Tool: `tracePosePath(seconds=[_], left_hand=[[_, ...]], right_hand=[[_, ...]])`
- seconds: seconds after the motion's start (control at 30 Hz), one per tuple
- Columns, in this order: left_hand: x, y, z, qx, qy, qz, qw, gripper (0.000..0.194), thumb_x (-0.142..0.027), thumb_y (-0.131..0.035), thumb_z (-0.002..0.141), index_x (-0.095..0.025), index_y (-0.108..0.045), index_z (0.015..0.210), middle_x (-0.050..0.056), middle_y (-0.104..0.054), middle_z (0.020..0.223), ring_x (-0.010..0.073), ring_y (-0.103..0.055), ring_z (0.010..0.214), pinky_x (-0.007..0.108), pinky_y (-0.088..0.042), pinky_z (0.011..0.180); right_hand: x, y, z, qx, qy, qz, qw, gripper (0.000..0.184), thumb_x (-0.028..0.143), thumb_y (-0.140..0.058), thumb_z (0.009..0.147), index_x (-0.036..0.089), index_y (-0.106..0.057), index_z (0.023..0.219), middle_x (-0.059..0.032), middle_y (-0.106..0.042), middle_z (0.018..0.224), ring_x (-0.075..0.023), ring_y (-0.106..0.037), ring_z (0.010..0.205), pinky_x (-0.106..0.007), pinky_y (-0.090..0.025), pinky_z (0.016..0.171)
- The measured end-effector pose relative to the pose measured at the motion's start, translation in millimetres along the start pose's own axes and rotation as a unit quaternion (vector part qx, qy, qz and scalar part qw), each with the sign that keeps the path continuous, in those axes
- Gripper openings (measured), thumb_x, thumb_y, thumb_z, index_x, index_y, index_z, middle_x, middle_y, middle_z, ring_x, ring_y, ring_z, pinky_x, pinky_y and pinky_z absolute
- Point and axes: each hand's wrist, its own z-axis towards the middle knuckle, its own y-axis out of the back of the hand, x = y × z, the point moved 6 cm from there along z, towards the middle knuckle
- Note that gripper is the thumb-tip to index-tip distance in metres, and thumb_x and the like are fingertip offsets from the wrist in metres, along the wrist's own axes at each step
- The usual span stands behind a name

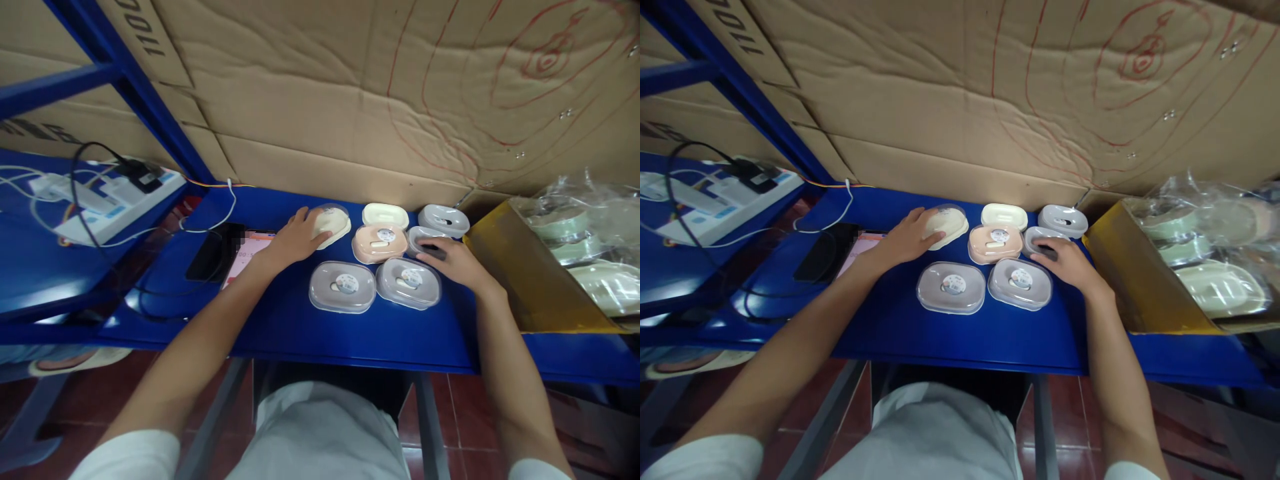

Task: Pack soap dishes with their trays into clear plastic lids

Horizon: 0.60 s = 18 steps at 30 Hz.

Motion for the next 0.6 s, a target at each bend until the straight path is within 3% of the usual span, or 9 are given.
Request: tracePosePath(seconds=[0.1,0.23,0.33,0.47,0.6], left_hand=[[5,1.1,-1,-0.005,0.025,0.015,1.0,0.069,-0.049,-0.048,0.109,-0.016,-0.032,0.168,0.027,-0.035,0.17,0.0432,-0.044,0.155,0.058,-0.041,0.122],[5,3.5,-2,-0.014,0.046,0.032,0.998,0.066,-0.047,-0.046,0.11,-0.019,-0.032,0.169,0.024,-0.036,0.172,0.0412,-0.043,0.156,0.056,-0.041,0.123],[3,7.3,-3,-0.027,0.063,0.045,0.997,0.069,-0.047,-0.049,0.109,-0.017,-0.033,0.168,0.027,-0.033,0.173,0.0441,-0.04,0.157,0.058,-0.041,0.122],[-8,17.4,-7,-0.053,0.061,0.058,0.995,0.069,-0.048,-0.052,0.107,-0.018,-0.035,0.167,0.024,-0.032,0.173,0.0444,-0.035,0.159,0.061,-0.038,0.124],[-25,25.1,-12,-0.064,0.007,0.088,0.994,0.059,-0.045,-0.058,0.106,-0.021,-0.049,0.158,0.019,-0.053,0.155,0.0396,-0.051,0.144,0.053,-0.045,0.118]], right_hand=[[0,0,-1,0.013,0.009,0.007,1.0,0.038,0.05,-0.07,0.098,0.025,-0.077,0.127,-0.0082,-0.081,0.128,-0.0329,-0.078,0.116,-0.05,-0.061,0.106],[-1,-4,-1,0.016,0.019,0.006,1.0,0.031,0.04,-0.067,0.098,0.028,-0.078,0.124,-0.0069,-0.082,0.126,-0.0327,-0.078,0.116,-0.051,-0.062,0.105],[1,-2,0,-0.002,0.017,-0.001,1.0,0.031,0.038,-0.064,0.1,0.028,-0.078,0.126,-0.0073,-0.081,0.128,-0.0334,-0.077,0.118,-0.052,-0.061,0.105],[8,14,0,-0.058,0.0,-0.019,0.998,0.037,0.042,-0.058,0.105,0.026,-0.075,0.134,-0.0101,-0.078,0.134,-0.0365,-0.074,0.123,-0.056,-0.058,0.109],[30,35,-2,-0.152,0.001,-0.036,0.988,0.036,0.045,-0.059,0.106,0.027,-0.074,0.135,-0.0101,-0.08,0.128,-0.0355,-0.076,0.117,-0.054,-0.06,0.106]])
